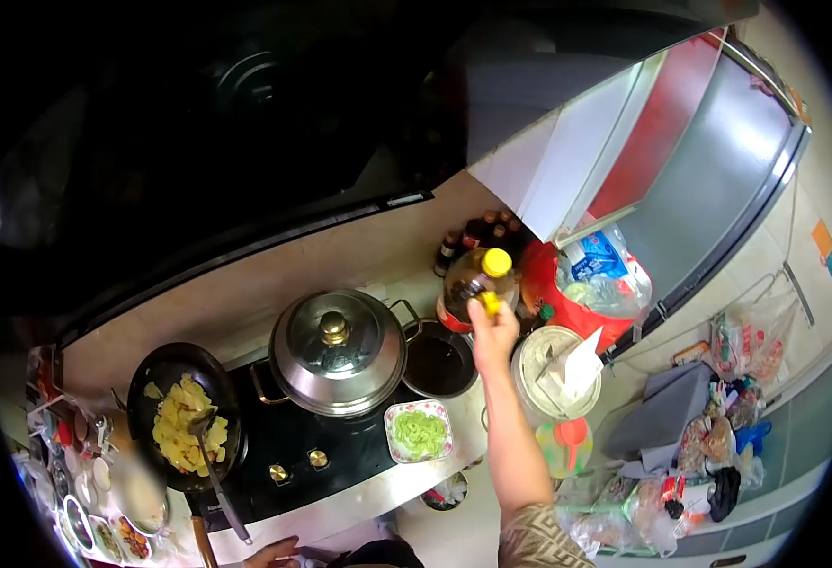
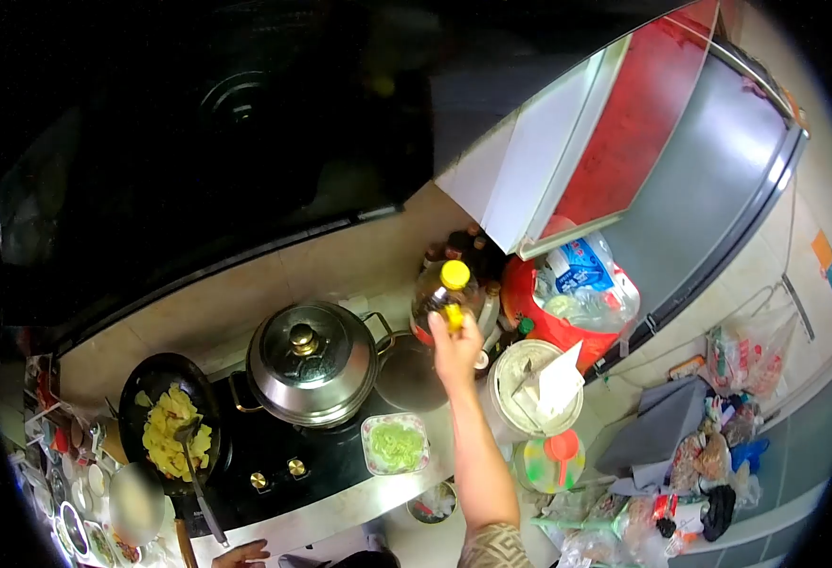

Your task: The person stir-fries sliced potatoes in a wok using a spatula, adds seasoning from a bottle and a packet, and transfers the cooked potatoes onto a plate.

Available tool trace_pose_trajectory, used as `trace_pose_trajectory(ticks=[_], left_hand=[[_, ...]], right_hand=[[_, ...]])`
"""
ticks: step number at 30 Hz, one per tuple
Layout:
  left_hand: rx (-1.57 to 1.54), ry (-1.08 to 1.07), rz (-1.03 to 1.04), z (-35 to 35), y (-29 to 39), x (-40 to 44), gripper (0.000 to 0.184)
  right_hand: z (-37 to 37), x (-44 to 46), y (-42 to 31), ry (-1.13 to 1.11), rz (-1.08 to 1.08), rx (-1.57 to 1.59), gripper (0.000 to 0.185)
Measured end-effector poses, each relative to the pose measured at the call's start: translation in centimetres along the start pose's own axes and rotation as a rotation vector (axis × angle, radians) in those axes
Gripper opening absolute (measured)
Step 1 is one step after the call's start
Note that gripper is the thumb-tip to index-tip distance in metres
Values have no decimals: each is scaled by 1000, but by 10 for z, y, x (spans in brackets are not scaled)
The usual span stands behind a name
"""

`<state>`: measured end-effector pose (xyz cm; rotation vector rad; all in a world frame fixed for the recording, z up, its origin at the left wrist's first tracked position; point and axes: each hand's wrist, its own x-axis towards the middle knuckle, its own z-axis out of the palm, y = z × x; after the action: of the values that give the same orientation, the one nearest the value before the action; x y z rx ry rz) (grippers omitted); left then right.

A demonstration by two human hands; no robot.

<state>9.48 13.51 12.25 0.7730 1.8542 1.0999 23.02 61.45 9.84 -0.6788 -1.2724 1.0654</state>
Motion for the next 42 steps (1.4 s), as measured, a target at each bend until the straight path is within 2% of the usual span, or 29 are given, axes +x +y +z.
trace_pose_trajectory(ticks=[3, 4, 6, 8, 9, 10, 11, 12, 15, 16, 17, 18, 20, 22, 23, 24, 25, 26, 27, 28, 29, 30, 31, 32, 34, 36, 37, 40, 42], left_hand=[[-114, 20, -86, 13, -3, -7, 32], [-190, 47, -141, 18, 4, -11, 31], [-183, 68, -134, 21, -7, -20, 31], [-176, 99, -134, 27, -11, -24, 31], [-177, 55, -174, 28, -8, -26, 32], [-186, 33, -225, 28, -2, -34, 32], [-211, 52, -234, 29, 17, -35, 34], [-177, 65, -307, 27, 23, -40, 32], [-138, 153, -135, 27, 5, -46, 30], [-153, 185, -112, 24, 7, -48, 31], [-231, 71, -287, 11, 7, -47, 38], [-244, 82, -293, 2, 10, -51, 38], [-89, 305, -1, -14, 9, -60, 27], [-121, 520, 68, -42, -1, -68, 22], [-108, 671, 78, -55, -21, -69, 19], [-43, 746, -50, -75, -36, -72, 18], [-55, 810, -165, -93, -40, -68, 21], [-133, 848, -103, -106, -86, -62, 27], [-167, 809, -107, -115, -129, -55, 32], [-202, 762, -107, -122, -159, -51, 38], [-408, 633, -174, -127, -169, -49, 43], [-607, 487, -245, -129, -177, -45, 49], [-620, 291, -324, -136, -181, -44, 53], [-630, 164, -347, -135, -178, -39, 51], [-916, 88, -347, -132, -186, -31, 53], [-987, -25, -417, -134, -195, -22, 51], [-984, -21, -389, -130, -194, -20, 49], [-1066, -67, -377, -121, -193, -15, 39], [-1127, -61, -352, -118, -191, -16, 39]], right_hand=[[18, 37, 60, -85, -31, -180, 19], [22, 46, 89, -114, 82, -37, 20], [24, 63, 136, -155, 193, -137, 23], [24, 78, 194, -180, 208, -178, 20], [23, 82, 211, -165, 183, -363, 23], [19, 87, 225, -160, 180, -518, 30], [21, 85, 213, -250, 282, -407, 36], [35, 74, 172, -172, 305, -574, 38], [16, 89, 220, -268, 136, -527, 35], [6, 100, 240, -312, 257, -458, 32], [11, 96, 220, -305, 316, -557, 31], [9, 95, 184, -285, 371, -660, 30], [0, 87, 138, -183, 73, -653, 26], [24, 25, 8, -200, -121, -528, 20], [40, -20, -47, -274, -41, -492, 14], [54, -71, -82, -342, 46, -465, 11], [59, -121, -78, -535, -23, -238, 12], [76, -181, -77, -683, 144, -254, 11], [92, -240, -76, -829, 308, -293, 18], [125, -277, -104, -988, 225, -450, 35], [145, -316, -99, -1115, 245, -628, 51], [165, -346, -101, -1158, 20, -777, 64], [180, -368, -97, -1210, -18, -916, 73], [193, -384, -91, -1246, 5, -967, 74], [218, -407, -87, -1207, 109, -1131, 70], [233, -417, -80, -1087, 25, -1297, 68], [245, -412, -86, -1035, -4, -1380, 65], [258, -375, -147, -1107, -86, -1555, 54], [247, -366, -190, -1179, -166, -1548, 48]])
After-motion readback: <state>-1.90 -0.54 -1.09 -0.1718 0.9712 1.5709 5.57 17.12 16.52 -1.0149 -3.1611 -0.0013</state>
